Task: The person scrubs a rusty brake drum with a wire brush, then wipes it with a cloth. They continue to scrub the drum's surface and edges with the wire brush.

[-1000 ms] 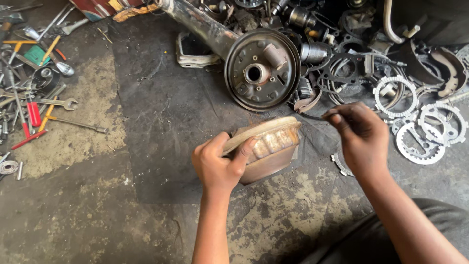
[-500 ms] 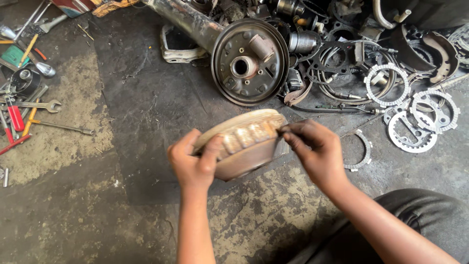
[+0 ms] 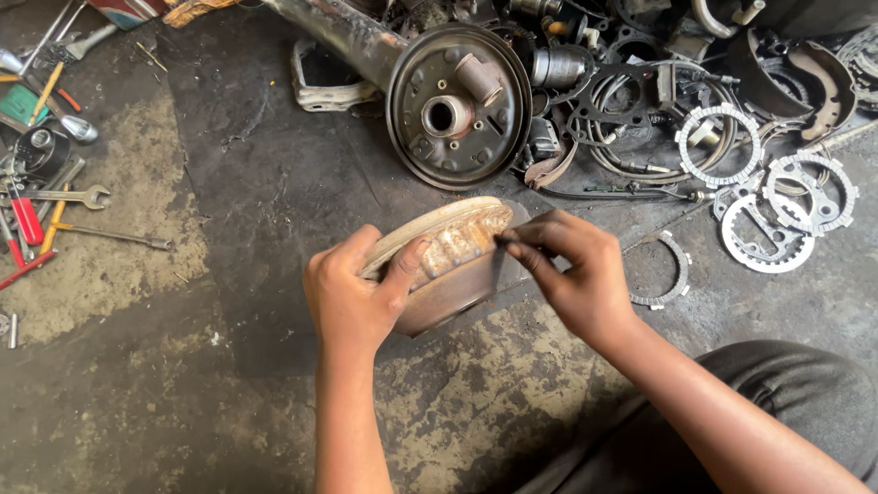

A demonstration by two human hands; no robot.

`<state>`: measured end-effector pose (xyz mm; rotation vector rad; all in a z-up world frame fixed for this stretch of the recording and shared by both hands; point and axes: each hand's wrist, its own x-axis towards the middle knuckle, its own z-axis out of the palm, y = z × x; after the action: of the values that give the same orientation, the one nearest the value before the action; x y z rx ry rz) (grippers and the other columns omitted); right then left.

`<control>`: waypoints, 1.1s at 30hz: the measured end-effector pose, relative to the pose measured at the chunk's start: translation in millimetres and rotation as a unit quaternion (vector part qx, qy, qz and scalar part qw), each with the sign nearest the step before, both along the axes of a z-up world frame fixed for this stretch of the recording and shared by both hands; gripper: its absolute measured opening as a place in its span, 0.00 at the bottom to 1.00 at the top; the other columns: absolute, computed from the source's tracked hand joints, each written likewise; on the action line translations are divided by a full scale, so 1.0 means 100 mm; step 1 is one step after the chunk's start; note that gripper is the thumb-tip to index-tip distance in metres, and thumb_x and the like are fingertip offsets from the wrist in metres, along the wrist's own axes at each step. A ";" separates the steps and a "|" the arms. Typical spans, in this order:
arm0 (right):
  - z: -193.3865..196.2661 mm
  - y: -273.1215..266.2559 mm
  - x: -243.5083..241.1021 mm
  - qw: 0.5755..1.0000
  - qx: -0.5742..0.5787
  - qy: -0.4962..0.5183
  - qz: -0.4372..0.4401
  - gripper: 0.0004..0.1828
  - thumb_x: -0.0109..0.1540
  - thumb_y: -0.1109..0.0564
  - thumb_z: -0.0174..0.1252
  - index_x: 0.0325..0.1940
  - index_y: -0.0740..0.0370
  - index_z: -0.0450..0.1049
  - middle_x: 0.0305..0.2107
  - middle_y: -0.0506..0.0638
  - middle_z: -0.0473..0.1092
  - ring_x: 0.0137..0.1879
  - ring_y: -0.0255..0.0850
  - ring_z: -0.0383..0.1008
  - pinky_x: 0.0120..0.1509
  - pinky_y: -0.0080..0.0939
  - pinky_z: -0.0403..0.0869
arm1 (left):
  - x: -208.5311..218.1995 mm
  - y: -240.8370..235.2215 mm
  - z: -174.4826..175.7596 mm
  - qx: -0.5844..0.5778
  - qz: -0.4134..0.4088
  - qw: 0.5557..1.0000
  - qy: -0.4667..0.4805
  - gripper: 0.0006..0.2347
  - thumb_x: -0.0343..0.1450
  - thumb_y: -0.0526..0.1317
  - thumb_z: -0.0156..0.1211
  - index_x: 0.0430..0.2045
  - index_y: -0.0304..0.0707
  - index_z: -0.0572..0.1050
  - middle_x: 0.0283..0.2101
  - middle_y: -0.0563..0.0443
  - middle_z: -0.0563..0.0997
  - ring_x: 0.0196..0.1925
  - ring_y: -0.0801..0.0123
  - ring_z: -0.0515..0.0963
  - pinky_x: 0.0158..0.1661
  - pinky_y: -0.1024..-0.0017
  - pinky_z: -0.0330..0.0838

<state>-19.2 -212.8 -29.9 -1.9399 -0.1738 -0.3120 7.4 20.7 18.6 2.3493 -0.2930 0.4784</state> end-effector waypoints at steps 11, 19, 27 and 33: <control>0.02 0.18 0.21 0.962 0.224 0.153 0.010 0.06 0.66 0.62 0.61 0.38 0.65 0.70 0.24 0.48 0.73 0.25 0.28 0.67 0.27 0.30 0.66 | -0.02 -0.04 0.00 0.005 0.007 1.000 -0.013 0.26 0.68 0.52 0.71 0.12 0.33 0.63 0.13 0.45 0.65 0.14 0.64 0.63 0.19 0.64 0.58; 0.00 0.15 0.24 0.960 0.228 0.165 0.012 0.07 0.66 0.62 0.60 0.35 0.64 0.69 0.23 0.46 0.74 0.25 0.27 0.68 0.26 0.29 0.66 | 0.01 -0.05 0.02 0.010 0.001 1.000 -0.011 0.26 0.69 0.52 0.71 0.12 0.32 0.64 0.13 0.43 0.67 0.14 0.62 0.64 0.20 0.63 0.59; 0.03 0.17 0.21 0.963 0.230 0.137 0.004 0.08 0.66 0.61 0.60 0.35 0.64 0.69 0.23 0.46 0.74 0.26 0.27 0.70 0.27 0.30 0.68 | 0.01 -0.07 0.00 0.029 -0.005 0.999 -0.033 0.24 0.68 0.53 0.70 0.12 0.36 0.65 0.13 0.48 0.68 0.14 0.68 0.66 0.19 0.65 0.59; 0.06 0.19 0.16 0.961 0.236 0.142 -0.005 0.09 0.67 0.61 0.60 0.34 0.65 0.68 0.22 0.47 0.73 0.25 0.28 0.69 0.27 0.30 0.67 | 0.02 -0.06 0.04 0.023 0.014 1.000 -0.005 0.25 0.67 0.52 0.71 0.10 0.35 0.63 0.12 0.46 0.67 0.13 0.61 0.66 0.19 0.62 0.58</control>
<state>-3.6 -193.7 -23.8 -1.4894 0.0938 -0.0663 9.4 14.3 23.0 2.4000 -0.2788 0.5024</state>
